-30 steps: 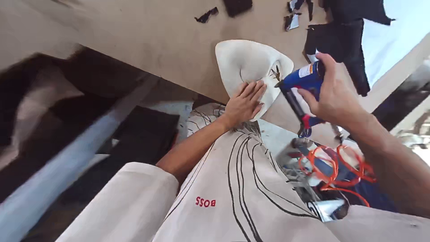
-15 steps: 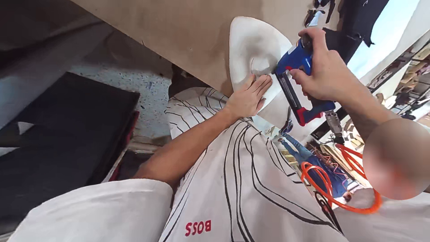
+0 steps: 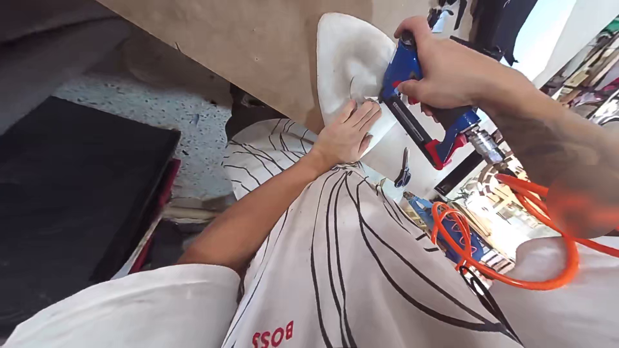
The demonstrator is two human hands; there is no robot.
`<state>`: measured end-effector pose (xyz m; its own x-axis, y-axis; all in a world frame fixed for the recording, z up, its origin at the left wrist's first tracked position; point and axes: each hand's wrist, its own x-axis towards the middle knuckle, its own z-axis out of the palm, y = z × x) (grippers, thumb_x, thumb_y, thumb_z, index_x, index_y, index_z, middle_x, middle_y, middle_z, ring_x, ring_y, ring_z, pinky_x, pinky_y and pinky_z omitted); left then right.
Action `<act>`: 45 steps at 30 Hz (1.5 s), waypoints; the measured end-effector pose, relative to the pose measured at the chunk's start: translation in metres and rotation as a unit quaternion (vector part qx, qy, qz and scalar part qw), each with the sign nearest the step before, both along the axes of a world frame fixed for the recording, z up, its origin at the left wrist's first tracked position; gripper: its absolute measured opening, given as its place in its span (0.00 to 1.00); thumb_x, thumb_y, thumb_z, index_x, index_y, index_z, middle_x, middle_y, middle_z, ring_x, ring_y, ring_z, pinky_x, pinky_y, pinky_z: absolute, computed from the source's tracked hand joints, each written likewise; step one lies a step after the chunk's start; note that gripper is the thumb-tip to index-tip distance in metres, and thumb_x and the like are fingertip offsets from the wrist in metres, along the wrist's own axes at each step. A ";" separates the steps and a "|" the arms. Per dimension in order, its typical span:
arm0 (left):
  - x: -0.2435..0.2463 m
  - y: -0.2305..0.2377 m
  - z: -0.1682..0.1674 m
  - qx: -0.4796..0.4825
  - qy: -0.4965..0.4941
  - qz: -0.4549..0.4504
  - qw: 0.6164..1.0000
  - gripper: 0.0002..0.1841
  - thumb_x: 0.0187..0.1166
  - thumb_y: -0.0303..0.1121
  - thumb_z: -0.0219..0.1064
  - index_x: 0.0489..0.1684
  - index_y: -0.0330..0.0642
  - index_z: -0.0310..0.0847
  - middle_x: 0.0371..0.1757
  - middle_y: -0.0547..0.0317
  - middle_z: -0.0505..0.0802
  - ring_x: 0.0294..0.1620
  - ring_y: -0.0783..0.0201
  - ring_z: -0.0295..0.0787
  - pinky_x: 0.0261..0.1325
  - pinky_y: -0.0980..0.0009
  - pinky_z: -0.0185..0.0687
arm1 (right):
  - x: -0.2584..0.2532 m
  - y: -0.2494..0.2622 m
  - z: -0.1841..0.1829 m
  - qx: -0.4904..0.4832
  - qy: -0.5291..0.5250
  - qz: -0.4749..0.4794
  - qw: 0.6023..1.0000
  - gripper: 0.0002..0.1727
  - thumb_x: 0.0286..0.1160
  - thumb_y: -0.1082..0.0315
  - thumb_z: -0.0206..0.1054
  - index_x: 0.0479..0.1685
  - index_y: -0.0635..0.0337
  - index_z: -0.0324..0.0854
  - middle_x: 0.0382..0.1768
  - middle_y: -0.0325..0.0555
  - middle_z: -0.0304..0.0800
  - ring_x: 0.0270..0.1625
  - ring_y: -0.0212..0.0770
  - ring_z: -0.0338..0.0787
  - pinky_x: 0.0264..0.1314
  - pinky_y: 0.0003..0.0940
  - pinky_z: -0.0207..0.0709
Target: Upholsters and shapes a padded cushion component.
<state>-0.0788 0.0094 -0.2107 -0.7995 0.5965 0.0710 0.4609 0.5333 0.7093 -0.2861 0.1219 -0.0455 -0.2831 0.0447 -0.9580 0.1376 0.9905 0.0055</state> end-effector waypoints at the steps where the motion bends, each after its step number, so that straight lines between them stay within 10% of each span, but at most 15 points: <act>1: 0.000 0.000 0.000 0.000 -0.002 -0.002 1.000 0.33 0.88 0.47 0.42 0.92 0.43 0.61 0.93 0.54 0.67 0.94 0.56 0.56 0.94 0.48 0.41 | 0.001 -0.001 0.001 0.005 0.003 0.001 1.000 0.42 0.81 0.65 0.67 0.90 0.36 0.43 0.38 0.52 0.88 0.16 0.44 0.88 0.15 0.44 0.88; 23: 0.006 -0.004 -0.005 0.065 0.040 0.051 0.996 0.30 0.82 0.41 0.50 0.83 0.37 0.73 0.83 0.48 0.80 0.87 0.50 0.70 0.93 0.45 0.45 | 0.031 0.010 0.023 -0.022 0.114 0.079 0.990 0.44 0.82 0.59 0.67 0.93 0.38 0.43 0.37 0.49 0.89 0.22 0.42 0.91 0.23 0.45 0.90; 30: 0.003 -0.008 0.001 0.024 0.029 0.008 0.999 0.32 0.84 0.43 0.46 0.89 0.42 0.67 0.89 0.52 0.74 0.92 0.52 0.62 0.94 0.44 0.39 | 0.141 0.112 0.060 0.135 0.310 0.044 0.940 0.49 0.80 0.61 0.63 0.96 0.49 0.32 0.30 0.64 0.86 0.24 0.65 0.88 0.25 0.65 0.80; 34: 0.008 -0.007 -0.008 0.034 0.089 0.050 0.994 0.30 0.81 0.44 0.52 0.81 0.39 0.76 0.82 0.50 0.82 0.86 0.50 0.72 0.92 0.44 0.46 | 0.143 0.112 0.063 0.036 0.284 -0.070 0.955 0.46 0.84 0.56 0.63 0.96 0.27 0.36 0.32 0.51 0.89 0.20 0.49 0.90 0.21 0.56 0.86; 39: 0.011 -0.001 -0.001 -0.011 0.076 0.067 0.995 0.33 0.81 0.45 0.51 0.85 0.40 0.72 0.84 0.53 0.80 0.88 0.53 0.69 0.94 0.40 0.38 | 0.080 0.059 0.030 -0.102 0.195 -0.046 0.974 0.39 0.83 0.57 0.65 0.92 0.33 0.49 0.42 0.48 0.90 0.23 0.40 0.92 0.22 0.45 0.91; 45: 0.011 0.003 0.006 -0.029 0.035 0.066 0.997 0.31 0.83 0.41 0.49 0.87 0.41 0.69 0.86 0.51 0.78 0.92 0.52 0.62 0.95 0.42 0.31 | 0.043 0.017 0.016 -0.032 0.095 0.011 0.995 0.27 0.85 0.59 0.62 0.80 0.52 0.61 0.36 0.48 0.88 0.20 0.37 0.90 0.21 0.39 0.90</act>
